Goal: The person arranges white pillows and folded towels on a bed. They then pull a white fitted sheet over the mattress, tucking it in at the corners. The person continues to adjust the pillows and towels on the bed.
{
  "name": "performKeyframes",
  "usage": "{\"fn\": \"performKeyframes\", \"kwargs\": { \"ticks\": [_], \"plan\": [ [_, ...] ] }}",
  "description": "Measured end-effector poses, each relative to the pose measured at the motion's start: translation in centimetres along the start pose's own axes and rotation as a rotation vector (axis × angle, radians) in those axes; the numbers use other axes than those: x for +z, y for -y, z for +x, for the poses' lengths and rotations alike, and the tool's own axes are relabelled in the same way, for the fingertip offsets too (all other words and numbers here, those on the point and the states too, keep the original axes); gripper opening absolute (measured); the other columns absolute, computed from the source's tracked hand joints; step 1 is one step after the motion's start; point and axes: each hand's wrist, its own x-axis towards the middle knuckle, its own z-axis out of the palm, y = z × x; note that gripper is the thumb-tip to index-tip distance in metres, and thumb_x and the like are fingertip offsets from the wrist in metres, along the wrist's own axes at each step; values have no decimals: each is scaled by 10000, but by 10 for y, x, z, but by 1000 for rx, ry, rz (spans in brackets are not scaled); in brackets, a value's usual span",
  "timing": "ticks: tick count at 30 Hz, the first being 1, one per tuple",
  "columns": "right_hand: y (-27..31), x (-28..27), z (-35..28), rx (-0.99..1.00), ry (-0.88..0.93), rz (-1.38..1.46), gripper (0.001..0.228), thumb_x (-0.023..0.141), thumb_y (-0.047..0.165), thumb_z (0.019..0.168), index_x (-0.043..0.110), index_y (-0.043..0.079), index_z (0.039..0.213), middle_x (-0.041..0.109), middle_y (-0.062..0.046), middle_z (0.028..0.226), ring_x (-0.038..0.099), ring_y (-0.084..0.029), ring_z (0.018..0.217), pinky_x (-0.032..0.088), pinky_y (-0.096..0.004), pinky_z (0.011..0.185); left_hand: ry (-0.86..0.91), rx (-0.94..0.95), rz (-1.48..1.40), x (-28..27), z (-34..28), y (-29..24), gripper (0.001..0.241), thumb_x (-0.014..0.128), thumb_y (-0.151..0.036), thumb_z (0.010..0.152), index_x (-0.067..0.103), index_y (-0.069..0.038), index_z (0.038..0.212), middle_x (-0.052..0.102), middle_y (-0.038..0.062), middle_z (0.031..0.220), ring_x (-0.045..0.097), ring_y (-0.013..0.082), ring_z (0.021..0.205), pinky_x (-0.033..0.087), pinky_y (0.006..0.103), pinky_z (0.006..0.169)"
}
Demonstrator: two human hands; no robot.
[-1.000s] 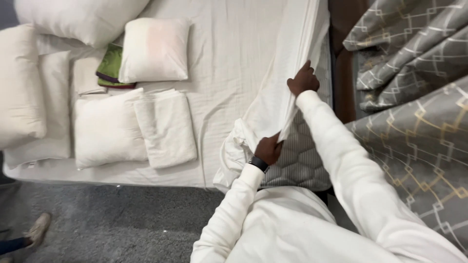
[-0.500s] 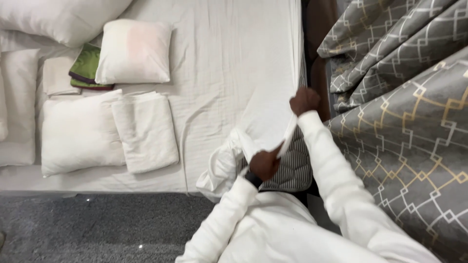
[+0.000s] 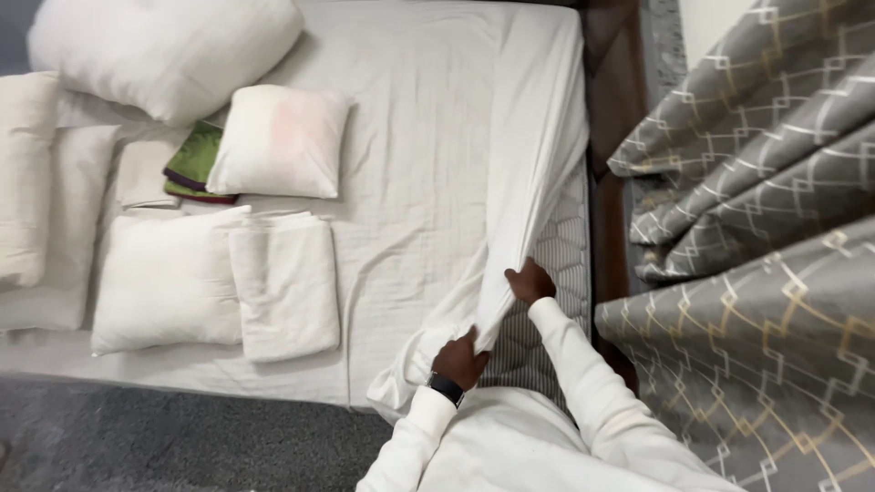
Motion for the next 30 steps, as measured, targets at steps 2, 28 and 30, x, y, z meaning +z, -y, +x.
{"fn": "performKeyframes", "kwargs": {
  "ticks": [2, 28, 30],
  "plan": [
    [5, 4, 3, 132, 110, 230, 563, 717, 271, 830, 524, 0, 1285, 698, -257, 1117, 689, -402, 874, 572, -554, 796, -30, -87, 48, 1, -2, 11, 529, 760, -371, 863, 601, -124, 1304, 728, 186, 854, 706, 385, 757, 573, 517, 684],
    [-81, -68, 80, -42, -280, 174, 282, 585, 93, 819, 714, -96, 983, 705, -331, 978, 694, -470, 932, 569, -510, 824, 33, 366, -167, 18, -46, 6, 293, 604, -308, 978, 723, -49, 1045, 726, 213, 850, 684, 419, 789, 524, 529, 697],
    [-137, -54, 86, -70, -289, 130, 277, 587, 100, 825, 721, -92, 973, 705, -340, 977, 691, -481, 947, 565, -520, 836, 18, 312, -244, 52, -36, 47, 264, 616, -255, 960, 728, -49, 1080, 737, 213, 905, 698, 403, 815, 535, 509, 722]
  ]
}}
